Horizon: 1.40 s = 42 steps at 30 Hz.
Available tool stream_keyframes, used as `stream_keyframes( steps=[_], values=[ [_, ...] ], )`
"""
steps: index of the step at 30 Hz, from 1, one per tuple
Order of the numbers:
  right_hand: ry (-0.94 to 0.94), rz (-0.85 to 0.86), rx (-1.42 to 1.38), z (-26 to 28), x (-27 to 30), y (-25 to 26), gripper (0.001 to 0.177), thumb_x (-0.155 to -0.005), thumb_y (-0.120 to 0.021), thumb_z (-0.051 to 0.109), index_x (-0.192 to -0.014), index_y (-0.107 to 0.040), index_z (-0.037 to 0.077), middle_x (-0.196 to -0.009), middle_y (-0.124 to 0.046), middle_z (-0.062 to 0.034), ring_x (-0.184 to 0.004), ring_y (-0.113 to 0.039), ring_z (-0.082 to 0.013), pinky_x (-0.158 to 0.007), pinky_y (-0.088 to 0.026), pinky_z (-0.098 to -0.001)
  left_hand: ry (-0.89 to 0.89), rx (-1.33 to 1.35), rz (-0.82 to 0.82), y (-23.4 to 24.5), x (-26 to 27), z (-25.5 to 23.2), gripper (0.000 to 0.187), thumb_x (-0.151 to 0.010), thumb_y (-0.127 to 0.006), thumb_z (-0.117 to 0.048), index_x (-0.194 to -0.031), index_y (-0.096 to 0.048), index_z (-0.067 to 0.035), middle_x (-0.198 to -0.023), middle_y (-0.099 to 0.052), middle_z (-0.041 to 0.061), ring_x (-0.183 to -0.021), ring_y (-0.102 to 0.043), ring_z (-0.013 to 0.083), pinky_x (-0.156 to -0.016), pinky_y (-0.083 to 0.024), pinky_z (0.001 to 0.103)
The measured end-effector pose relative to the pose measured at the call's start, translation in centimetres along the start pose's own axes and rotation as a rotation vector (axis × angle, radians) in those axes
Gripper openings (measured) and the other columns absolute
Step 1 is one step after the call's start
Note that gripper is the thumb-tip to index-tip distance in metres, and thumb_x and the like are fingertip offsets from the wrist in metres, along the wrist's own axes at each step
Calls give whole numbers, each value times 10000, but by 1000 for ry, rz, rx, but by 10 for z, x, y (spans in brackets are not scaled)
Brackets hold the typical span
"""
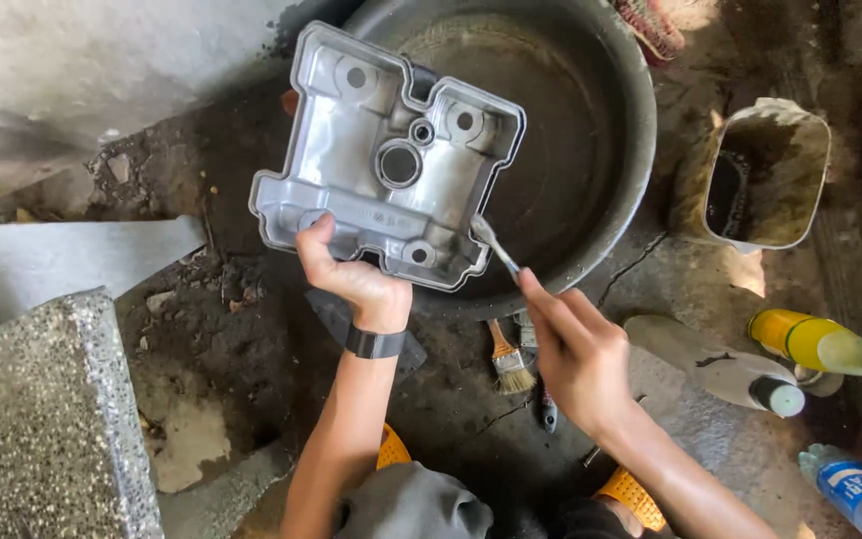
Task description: Scrubbing dirt and grime off a motorcycle valve cover using a brush and cleaning solution.
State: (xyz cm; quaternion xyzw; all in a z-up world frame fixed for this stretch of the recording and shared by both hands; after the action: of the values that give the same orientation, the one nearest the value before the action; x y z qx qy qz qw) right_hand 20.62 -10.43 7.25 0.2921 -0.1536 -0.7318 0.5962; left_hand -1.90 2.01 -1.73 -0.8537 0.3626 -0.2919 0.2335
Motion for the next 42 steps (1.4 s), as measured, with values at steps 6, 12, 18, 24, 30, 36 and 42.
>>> stream_keyframes(
  steps=[6,12,18,24,30,36,42],
  values=[
    [47,-41,58,-13,-15,-4,392,-950,-682,-75,-1323,-680,45,-764,-543,-150,-582,-532,-238,-533,-469,-383,33,-87,-50,-11,14,-11,349,-758,-593,-297,-1027,-597,-75,-1090,-561,30,-1083,-525,199,-963,-419,404],
    [180,47,65,-28,-5,5,415,-941,-638,-101,-1327,-669,48,-772,-621,-80,-579,-579,-154,-471,-489,-336,76,21,-4,-4,10,-2,285,-789,-596,-269,-988,-595,-66,-1053,-552,43,-1051,-525,223,-948,-434,416],
    [200,113,141,-34,6,-2,439,-927,-643,-81,-1335,-680,74,-781,-650,-65,-553,-600,-138,-475,-558,-290,41,-20,32,-5,5,-11,244,-795,-595,-264,-966,-581,-90,-1039,-543,32,-1044,-528,210,-936,-446,401],
    [273,239,345,-22,-65,73,375,-903,-697,-20,-1256,-750,95,-746,-656,-91,-583,-604,-220,-501,-505,-384,252,-90,111,-24,-1,-13,278,-782,-612,-277,-978,-617,-80,-1003,-600,38,-977,-586,221,-893,-472,383],
    [484,320,324,-29,-82,88,234,-911,-766,28,-1125,-753,123,-926,-753,-60,-721,-678,-177,-607,-545,-337,324,-268,235,-26,-7,-8,269,-859,-693,-332,-991,-604,-114,-1014,-590,13,-994,-608,178,-901,-489,341],
    [409,450,213,-14,-96,84,343,-803,-719,-69,-1103,-772,88,-917,-756,-77,-790,-737,-204,-666,-593,-315,394,-268,338,-36,5,-8,234,-867,-713,-333,-931,-612,-132,-954,-604,4,-927,-611,158,-848,-504,324],
    [294,529,79,-21,-99,84,303,-803,-733,-61,-1087,-763,40,-929,-766,-104,-784,-752,-187,-642,-600,-304,408,-309,381,-35,2,-6,230,-873,-713,-326,-941,-634,-121,-957,-622,3,-924,-621,151,-849,-503,319]
  ],
)
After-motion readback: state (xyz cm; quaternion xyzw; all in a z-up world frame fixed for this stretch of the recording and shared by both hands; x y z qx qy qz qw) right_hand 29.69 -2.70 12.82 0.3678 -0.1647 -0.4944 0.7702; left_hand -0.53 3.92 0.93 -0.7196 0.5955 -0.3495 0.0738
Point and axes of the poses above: each hand's wrist, its own x-axis away from the middle knuckle, its own y-axis out of the back of the hand, z = x × y, the point moved 4 cm from there along -x, towards the middle knuckle
